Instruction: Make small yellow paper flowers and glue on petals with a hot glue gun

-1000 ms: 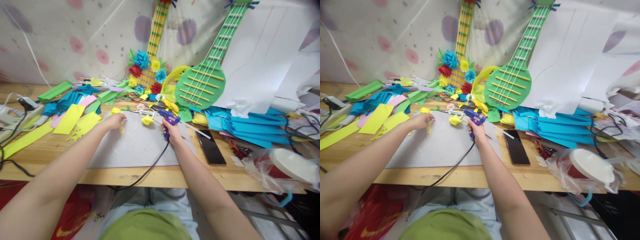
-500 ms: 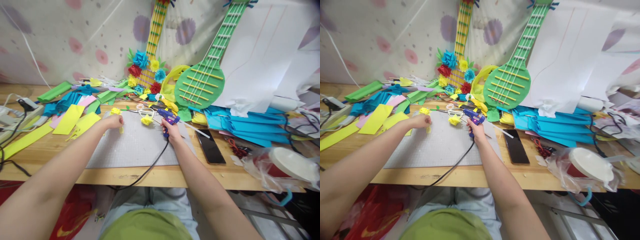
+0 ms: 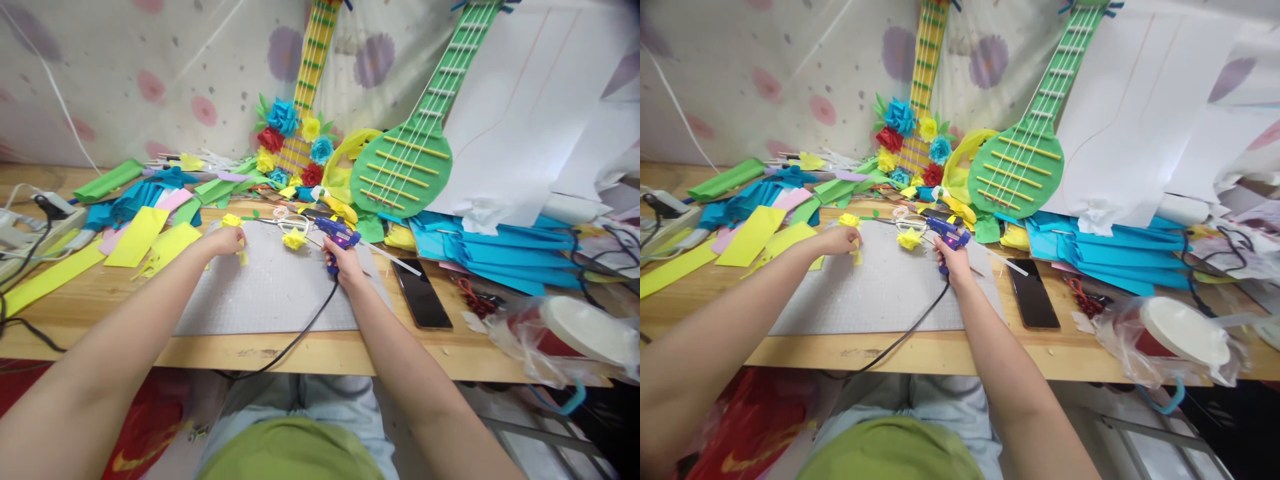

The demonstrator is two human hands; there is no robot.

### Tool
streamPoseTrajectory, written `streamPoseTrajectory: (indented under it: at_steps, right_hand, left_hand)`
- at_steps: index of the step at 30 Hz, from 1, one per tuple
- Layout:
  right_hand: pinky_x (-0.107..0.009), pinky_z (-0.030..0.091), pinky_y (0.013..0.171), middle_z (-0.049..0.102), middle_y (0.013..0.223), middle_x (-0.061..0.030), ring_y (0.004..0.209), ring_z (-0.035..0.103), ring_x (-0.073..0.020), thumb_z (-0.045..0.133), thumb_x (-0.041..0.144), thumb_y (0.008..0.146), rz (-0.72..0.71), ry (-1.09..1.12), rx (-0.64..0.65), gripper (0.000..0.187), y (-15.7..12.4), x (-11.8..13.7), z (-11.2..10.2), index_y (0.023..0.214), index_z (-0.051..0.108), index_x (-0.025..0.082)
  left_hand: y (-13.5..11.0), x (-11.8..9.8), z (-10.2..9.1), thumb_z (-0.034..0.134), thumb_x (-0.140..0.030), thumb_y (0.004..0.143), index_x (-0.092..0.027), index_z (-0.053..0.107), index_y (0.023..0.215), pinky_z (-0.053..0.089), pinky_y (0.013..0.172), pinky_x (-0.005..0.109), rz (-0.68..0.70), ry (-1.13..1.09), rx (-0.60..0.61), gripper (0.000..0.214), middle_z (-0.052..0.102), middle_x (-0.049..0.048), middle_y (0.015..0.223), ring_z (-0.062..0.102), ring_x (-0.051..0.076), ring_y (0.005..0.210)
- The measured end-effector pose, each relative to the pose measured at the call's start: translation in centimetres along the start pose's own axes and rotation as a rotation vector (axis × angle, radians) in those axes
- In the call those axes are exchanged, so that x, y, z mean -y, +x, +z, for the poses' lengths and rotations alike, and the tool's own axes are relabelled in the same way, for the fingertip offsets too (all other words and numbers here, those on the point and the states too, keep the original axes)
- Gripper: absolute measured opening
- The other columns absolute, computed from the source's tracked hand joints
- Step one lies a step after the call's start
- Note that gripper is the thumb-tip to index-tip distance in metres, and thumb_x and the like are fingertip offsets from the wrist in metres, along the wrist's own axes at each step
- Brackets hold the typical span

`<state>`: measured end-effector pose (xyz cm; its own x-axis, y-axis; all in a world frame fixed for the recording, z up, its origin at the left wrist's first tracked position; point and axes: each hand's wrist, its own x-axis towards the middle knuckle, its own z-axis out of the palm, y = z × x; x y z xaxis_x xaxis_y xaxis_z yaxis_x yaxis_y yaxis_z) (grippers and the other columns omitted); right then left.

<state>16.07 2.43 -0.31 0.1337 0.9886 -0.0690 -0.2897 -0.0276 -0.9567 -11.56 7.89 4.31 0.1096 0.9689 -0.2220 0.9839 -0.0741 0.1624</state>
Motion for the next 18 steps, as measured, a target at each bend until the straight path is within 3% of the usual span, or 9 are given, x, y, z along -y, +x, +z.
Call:
streamPoseTrajectory:
  at_steps: [2, 4, 8, 10, 14, 18]
  right_hand:
    - [-0.017, 0.031, 0.034, 0.055, 0.055, 0.0036, 0.04, 0.041, -0.0035, 0.072, 0.042, 0.055, -0.01, -0.009, 0.012, 0.032, -0.1, 0.1, 0.0, 0.065, 0.056, 0.016]
    - [-0.017, 0.031, 0.035, 0.054, 0.053, 0.0036, 0.039, 0.04, -0.0036, 0.07, 0.044, 0.056, -0.015, -0.042, 0.028, 0.032, -0.3, 0.2, 0.1, 0.064, 0.057, 0.016]
    - [-0.019, 0.033, 0.036, 0.055, 0.054, 0.0024, 0.04, 0.041, -0.0045, 0.069, 0.046, 0.057, -0.032, -0.098, 0.056, 0.033, -0.4, 0.2, 0.1, 0.065, 0.06, 0.015]
    - [-0.019, 0.033, 0.038, 0.055, 0.053, 0.0024, 0.04, 0.041, -0.005, 0.068, 0.047, 0.057, -0.042, -0.137, 0.07, 0.034, -0.4, 0.1, 0.1, 0.066, 0.061, 0.015]
    - [-0.021, 0.033, 0.039, 0.047, 0.043, 0.0048, 0.038, 0.04, -0.0069, 0.066, 0.051, 0.06, -0.054, -0.323, 0.097, 0.036, -0.8, 0.3, 0.3, 0.068, 0.061, 0.016]
    - [-0.025, 0.042, 0.051, 0.058, 0.054, 0.0005, 0.051, 0.053, -0.0126, 0.066, 0.049, 0.061, -0.096, -0.501, 0.127, 0.035, -1.4, 0.5, 0.7, 0.072, 0.063, 0.016]
  left_hand:
    - [-0.2, 0.3, 0.0, 0.053, -0.016, 0.054, -0.019, 0.062, 0.066, 0.042, 0.059, 0.025, -0.002, -0.078, -0.078, 0.015, 0.064, 0.0024, 0.07, 0.059, 0.018, 0.07]
    - [-0.6, 0.1, 0.2, 0.055, -0.018, 0.056, -0.017, 0.06, 0.061, 0.044, 0.059, 0.027, -0.036, -0.306, -0.18, 0.007, 0.061, 0.0026, 0.064, 0.058, 0.018, 0.065]
    - [-1.8, -2.2, 1.8, 0.06, -0.023, 0.059, -0.015, 0.057, 0.074, 0.05, 0.059, 0.029, -0.069, -1.138, -0.416, 0.017, 0.059, 0.0004, 0.065, 0.06, 0.015, 0.062]
    - [-2.3, -3.9, 2.9, 0.066, -0.022, 0.055, -0.014, 0.055, 0.075, 0.051, 0.061, 0.029, -0.038, -1.411, -0.466, 0.023, 0.058, -0.001, 0.066, 0.062, 0.014, 0.064]
    - [-2.5, -6.5, 5.0, 0.069, -0.021, 0.055, -0.013, 0.053, 0.073, 0.052, 0.06, 0.027, -0.042, -1.663, -0.494, 0.025, 0.059, -0.0009, 0.066, 0.064, 0.015, 0.066]
    - [-2.9, -7.7, 6.4, 0.069, -0.024, 0.058, -0.013, 0.053, 0.073, 0.052, 0.055, 0.024, -0.076, -1.727, -0.503, 0.024, 0.062, 0.0019, 0.071, 0.065, 0.016, 0.068]
